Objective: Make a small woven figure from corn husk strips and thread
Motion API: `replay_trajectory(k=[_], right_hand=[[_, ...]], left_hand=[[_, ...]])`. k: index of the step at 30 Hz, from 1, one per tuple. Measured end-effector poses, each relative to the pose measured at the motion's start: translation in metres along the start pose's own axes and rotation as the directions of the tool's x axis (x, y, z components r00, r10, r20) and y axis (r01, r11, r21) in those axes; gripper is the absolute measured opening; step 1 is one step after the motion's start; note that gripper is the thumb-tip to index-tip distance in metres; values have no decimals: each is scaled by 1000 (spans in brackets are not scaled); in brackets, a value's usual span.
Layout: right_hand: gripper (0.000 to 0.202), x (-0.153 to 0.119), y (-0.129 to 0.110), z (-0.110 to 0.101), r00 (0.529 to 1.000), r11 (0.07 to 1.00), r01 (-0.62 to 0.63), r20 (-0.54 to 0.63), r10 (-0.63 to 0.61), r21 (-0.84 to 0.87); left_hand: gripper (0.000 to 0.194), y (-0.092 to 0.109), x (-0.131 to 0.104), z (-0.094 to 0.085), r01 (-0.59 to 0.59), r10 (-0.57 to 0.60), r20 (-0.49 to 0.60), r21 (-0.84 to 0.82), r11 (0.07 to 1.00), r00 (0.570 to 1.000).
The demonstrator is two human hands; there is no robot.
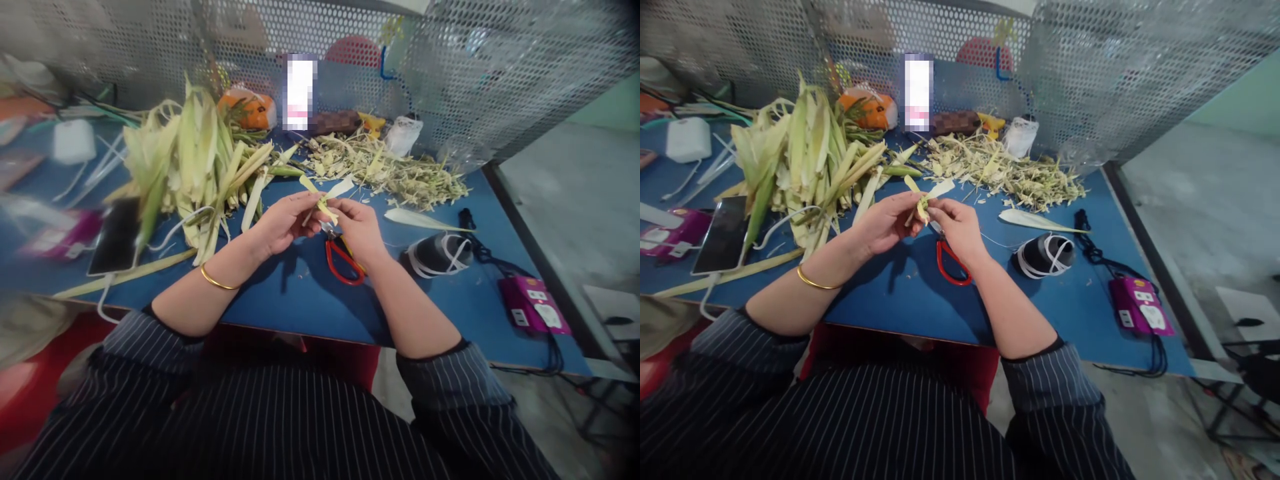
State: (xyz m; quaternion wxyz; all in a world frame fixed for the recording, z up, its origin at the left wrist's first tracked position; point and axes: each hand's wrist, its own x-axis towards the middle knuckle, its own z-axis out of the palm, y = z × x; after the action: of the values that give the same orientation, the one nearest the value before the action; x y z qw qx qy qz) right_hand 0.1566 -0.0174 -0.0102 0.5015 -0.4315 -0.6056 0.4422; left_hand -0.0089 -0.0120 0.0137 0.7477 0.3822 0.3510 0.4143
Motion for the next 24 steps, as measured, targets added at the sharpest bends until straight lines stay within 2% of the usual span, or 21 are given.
replay_trajectory(k=[2,5,8,12,15,19,24], right_hand=[[9,1,2,-2,998,996,55,5,-55,-70],[11,2,4,-7,984,943,175,7,-181,-281],[13,2,4,-9,966,857,228,-6,-260,-463],[17,1,1,-8,959,773,249,38,-279,-583],[17,1,1,-8,961,758,246,50,-272,-604],[16,2,1,-9,971,814,202,4,-239,-545],[13,2,2,-9,987,864,149,16,-162,-480]], left_hand=[[18,2,-2,1,70,-69,35,-24,997,997],[13,5,-4,4,139,-136,57,-48,989,989],[9,6,-3,6,133,-133,11,-117,984,991],[14,5,3,3,148,-166,-74,-205,968,983],[14,3,4,2,175,-200,-107,-210,962,974],[14,4,2,4,124,-145,-135,-152,981,980],[17,3,0,6,99,-120,-157,-138,985,980]])
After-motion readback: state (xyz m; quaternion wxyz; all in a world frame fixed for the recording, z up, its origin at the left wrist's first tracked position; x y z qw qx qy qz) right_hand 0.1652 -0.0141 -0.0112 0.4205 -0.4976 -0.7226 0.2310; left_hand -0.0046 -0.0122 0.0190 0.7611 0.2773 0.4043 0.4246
